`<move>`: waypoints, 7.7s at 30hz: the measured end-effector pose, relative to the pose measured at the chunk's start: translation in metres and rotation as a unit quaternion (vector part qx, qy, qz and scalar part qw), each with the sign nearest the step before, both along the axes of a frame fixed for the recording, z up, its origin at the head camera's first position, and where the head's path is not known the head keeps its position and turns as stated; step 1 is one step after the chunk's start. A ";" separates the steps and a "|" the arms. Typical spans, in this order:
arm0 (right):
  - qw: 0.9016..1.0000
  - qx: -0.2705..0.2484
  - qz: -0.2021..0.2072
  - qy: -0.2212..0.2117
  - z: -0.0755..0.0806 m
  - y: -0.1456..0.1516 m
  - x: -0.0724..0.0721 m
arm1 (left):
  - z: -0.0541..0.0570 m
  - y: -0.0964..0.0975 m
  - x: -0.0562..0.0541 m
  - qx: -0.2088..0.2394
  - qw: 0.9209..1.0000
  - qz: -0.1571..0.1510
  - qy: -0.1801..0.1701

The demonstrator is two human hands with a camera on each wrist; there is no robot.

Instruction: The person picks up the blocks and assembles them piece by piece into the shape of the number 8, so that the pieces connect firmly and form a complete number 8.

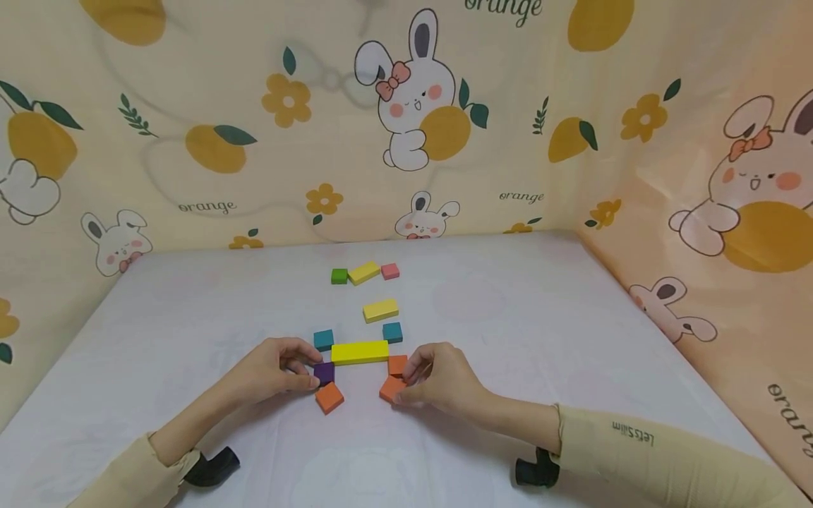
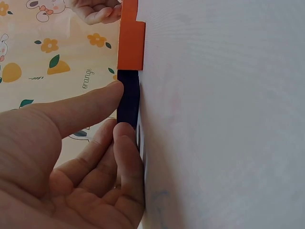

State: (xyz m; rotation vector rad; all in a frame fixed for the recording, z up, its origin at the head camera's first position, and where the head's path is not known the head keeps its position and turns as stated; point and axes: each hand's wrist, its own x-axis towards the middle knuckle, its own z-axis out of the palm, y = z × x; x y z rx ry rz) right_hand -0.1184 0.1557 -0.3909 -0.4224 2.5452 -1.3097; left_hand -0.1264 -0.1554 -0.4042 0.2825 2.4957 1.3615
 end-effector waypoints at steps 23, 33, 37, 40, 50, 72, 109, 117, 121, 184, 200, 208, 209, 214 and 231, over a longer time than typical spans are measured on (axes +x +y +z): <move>0.998 -0.026 0.049 0.028 0.043 0.001 -0.096 | -0.005 -0.002 -0.001 0.009 1.000 -0.011 -0.008; 0.997 -0.020 0.066 0.027 0.036 0.002 -0.143 | -0.002 -0.002 -0.002 0.008 1.000 -0.012 -0.006; 0.998 -0.043 0.056 0.009 0.029 0.001 -0.151 | -0.002 -0.002 -0.001 0.008 1.000 -0.008 -0.010; 0.997 -0.053 0.052 -0.004 0.024 -0.001 -0.154 | -0.003 -0.002 -0.002 0.010 1.000 -0.006 -0.013; 0.998 -0.036 0.056 0.001 0.017 -0.004 -0.158 | -0.003 0.000 -0.004 0.003 1.000 -0.001 -0.012; 0.998 0.005 0.066 -0.020 0.004 -0.015 -0.156 | 0.000 0.001 0.000 0.004 1.000 0.003 -0.016; 0.997 0.031 0.060 -0.026 -0.002 -0.022 -0.155 | -0.002 0.001 -0.003 0.002 1.000 0.007 -0.019; 0.998 0.044 0.049 -0.014 -0.003 -0.022 -0.155 | -0.001 0.001 -0.001 0.002 1.000 0.004 -0.015; 0.998 0.045 0.045 -0.016 -0.004 -0.021 -0.155 | -0.002 0.001 -0.001 0.000 1.000 0.005 -0.018; 0.992 -0.051 0.110 -0.045 0.016 -0.025 -0.011 | 0.000 -0.001 -0.002 -0.007 1.000 0.001 0.000; 0.995 -0.010 0.099 -0.026 0.013 -0.027 -0.004 | 0.000 -0.001 -0.002 -0.004 1.000 0.001 0.001; 0.993 0.012 0.121 0.001 0.009 -0.027 -0.003 | -0.001 0.000 -0.001 -0.007 1.000 0.006 -0.004; 0.992 0.016 0.123 0.005 0.009 -0.027 -0.002 | -0.001 0.000 -0.001 -0.008 1.000 0.006 -0.003; 0.992 0.022 0.125 0.011 0.009 -0.029 0.000 | -0.001 0.001 0.000 -0.012 1.000 0.007 -0.002; 0.988 0.047 0.142 0.043 0.003 -0.033 -0.001 | -0.002 0.001 0.000 -0.006 1.000 0.002 0.002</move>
